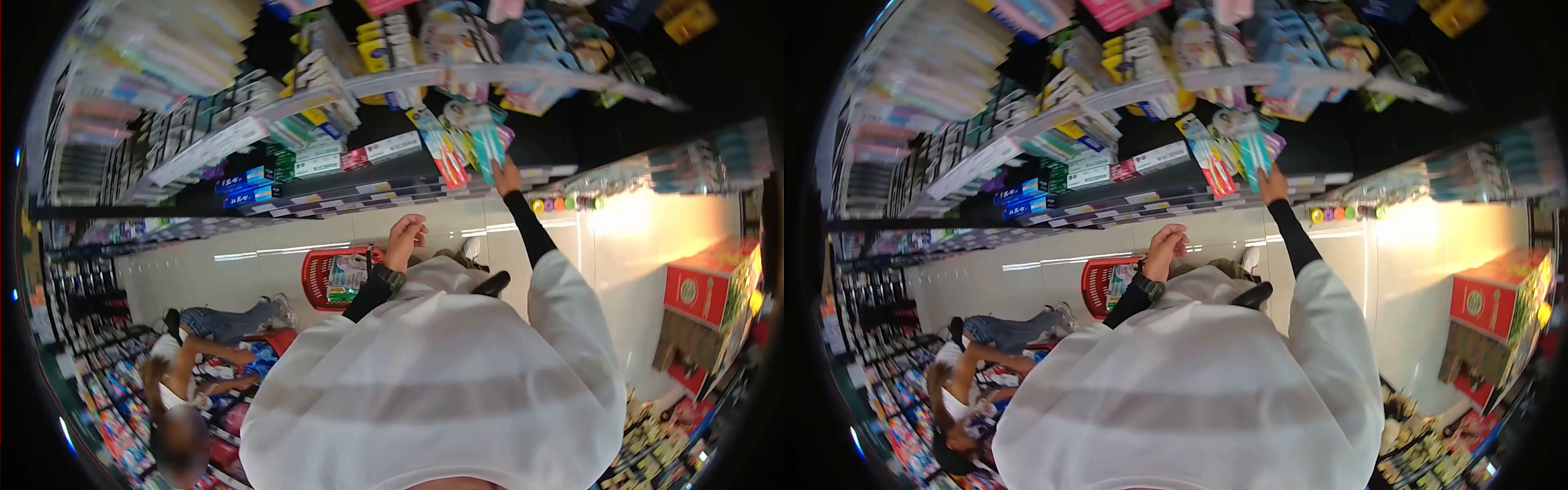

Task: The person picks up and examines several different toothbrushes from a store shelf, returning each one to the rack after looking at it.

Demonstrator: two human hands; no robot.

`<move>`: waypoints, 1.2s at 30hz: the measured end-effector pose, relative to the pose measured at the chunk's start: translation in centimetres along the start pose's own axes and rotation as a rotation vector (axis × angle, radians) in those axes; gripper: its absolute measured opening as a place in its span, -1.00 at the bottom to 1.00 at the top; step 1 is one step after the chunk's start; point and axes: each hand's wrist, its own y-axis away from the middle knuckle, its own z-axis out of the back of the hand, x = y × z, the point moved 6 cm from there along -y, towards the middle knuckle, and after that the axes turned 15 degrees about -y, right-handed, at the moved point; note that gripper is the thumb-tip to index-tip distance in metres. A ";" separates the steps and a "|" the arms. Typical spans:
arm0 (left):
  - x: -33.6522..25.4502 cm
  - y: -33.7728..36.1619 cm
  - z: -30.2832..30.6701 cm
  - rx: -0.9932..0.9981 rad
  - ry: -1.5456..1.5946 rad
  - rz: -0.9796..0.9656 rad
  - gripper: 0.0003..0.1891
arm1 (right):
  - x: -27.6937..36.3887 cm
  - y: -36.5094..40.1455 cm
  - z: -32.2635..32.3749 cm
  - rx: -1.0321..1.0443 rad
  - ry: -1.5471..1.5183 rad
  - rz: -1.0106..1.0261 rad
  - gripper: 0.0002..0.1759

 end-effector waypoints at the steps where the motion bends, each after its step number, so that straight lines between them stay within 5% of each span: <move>1: 0.0 -0.1 0.3 0.004 -0.015 -0.002 -0.83 | -0.4 0.6 0.3 0.046 -0.161 -0.099 -0.62; 2: -0.1 -0.3 0.5 0.015 -0.032 -0.001 -0.82 | -0.1 1.3 0.8 -0.008 -0.112 0.003 -0.65; 10: -0.6 -1.6 -1.5 0.160 -0.024 -0.050 -0.77 | 1.8 10.1 -1.0 0.085 -0.518 -0.240 -0.60; 15: -0.3 -1.1 -2.8 0.242 -0.110 0.012 -0.76 | -1.0 8.0 -0.2 -0.019 -0.566 -0.360 -0.61; 21: 0.4 -0.5 -2.8 0.250 -0.118 0.005 -0.76 | -4.6 1.6 5.2 -0.332 -0.220 -0.155 -0.58; 22: 0.6 -0.4 -2.8 0.255 -0.124 0.011 -0.76 | -6.4 0.6 5.5 -0.292 -0.263 -0.295 -0.60; 24: 1.0 -0.4 -2.3 0.223 -0.117 0.023 -0.75 | -6.5 -0.7 7.0 -0.298 0.144 -0.194 -0.55; 26: 1.7 -0.6 -1.9 0.201 -0.122 0.046 -0.76 | -7.1 -0.8 7.2 -0.211 0.327 -0.337 -0.58; 28: 1.9 -0.8 -1.6 0.176 -0.125 0.062 -0.76 | 0.3 0.7 8.9 -0.448 0.599 -0.016 -0.57; 32: 2.3 -1.0 -2.0 0.162 -0.115 0.084 -0.76 | 2.0 0.0 3.0 -0.168 0.314 0.359 -0.59; 36: 2.3 -1.1 -2.6 0.159 -0.111 0.101 -0.76 | 5.3 1.5 -4.6 0.120 0.237 0.335 -0.56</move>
